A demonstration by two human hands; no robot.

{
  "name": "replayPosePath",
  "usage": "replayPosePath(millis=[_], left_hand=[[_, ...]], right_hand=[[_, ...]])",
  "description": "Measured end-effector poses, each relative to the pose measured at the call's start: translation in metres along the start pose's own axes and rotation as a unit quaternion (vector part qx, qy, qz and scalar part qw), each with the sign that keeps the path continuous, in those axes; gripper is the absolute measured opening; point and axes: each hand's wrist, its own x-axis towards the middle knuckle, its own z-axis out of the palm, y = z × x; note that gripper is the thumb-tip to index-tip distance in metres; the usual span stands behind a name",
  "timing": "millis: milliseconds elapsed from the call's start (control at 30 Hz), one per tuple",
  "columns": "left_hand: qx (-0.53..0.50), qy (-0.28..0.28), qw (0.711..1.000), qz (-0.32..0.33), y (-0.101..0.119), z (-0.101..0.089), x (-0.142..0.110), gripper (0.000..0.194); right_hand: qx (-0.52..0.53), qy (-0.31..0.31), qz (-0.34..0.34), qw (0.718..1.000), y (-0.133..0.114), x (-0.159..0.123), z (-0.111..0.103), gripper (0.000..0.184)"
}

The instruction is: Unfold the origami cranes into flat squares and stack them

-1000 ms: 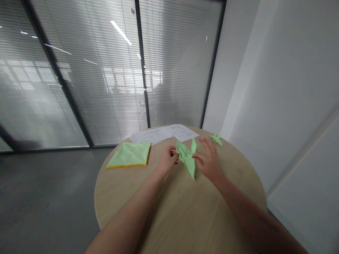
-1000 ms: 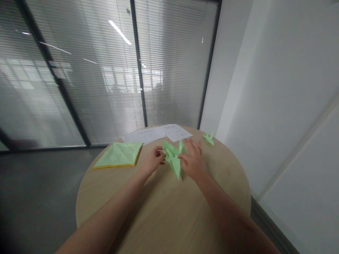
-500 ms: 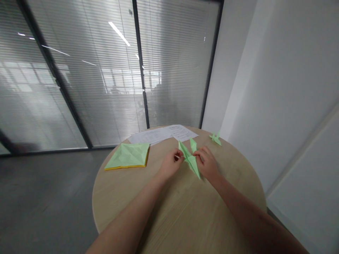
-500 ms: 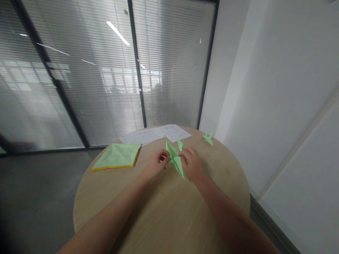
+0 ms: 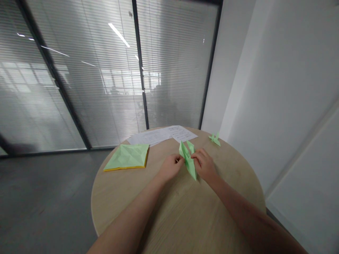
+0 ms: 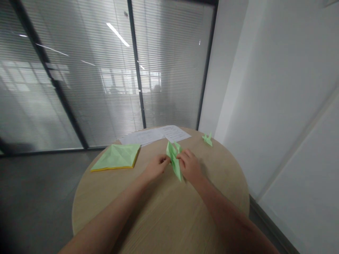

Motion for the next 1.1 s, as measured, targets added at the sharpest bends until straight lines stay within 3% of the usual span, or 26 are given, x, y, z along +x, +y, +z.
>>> replayPosePath(millis=[200, 400, 600, 767, 933, 1100], left_hand=[[-0.059, 0.015, 0.997, -0.051, -0.002, 0.001, 0.002, 0.033], [-0.13, 0.02, 0.987, -0.092, -0.005, -0.003, 0.003, 0.023], [-0.265, 0.054, 0.955, -0.122, -0.001, -0.01, 0.002, 0.021], [-0.321, 0.096, 0.933, -0.132, -0.001, -0.009, 0.003, 0.026], [-0.337, 0.14, 0.924, -0.118, -0.003, -0.01, 0.004, 0.028], [-0.298, 0.165, 0.934, -0.104, -0.009, -0.011, 0.004, 0.029]], right_hand=[[-0.007, -0.015, -0.013, 1.0, -0.002, 0.0, 0.0, 0.027], [-0.005, 0.0, 0.019, 1.0, 0.012, 0.0, 0.0, 0.025], [-0.014, 0.024, 0.017, 0.999, 0.023, -0.001, 0.002, 0.024], [-0.027, 0.045, 0.026, 0.998, 0.022, -0.001, 0.005, 0.023], [0.01, 0.059, 0.06, 0.996, 0.02, -0.002, 0.008, 0.025], [0.114, 0.073, 0.149, 0.98, 0.022, -0.006, 0.015, 0.027]])
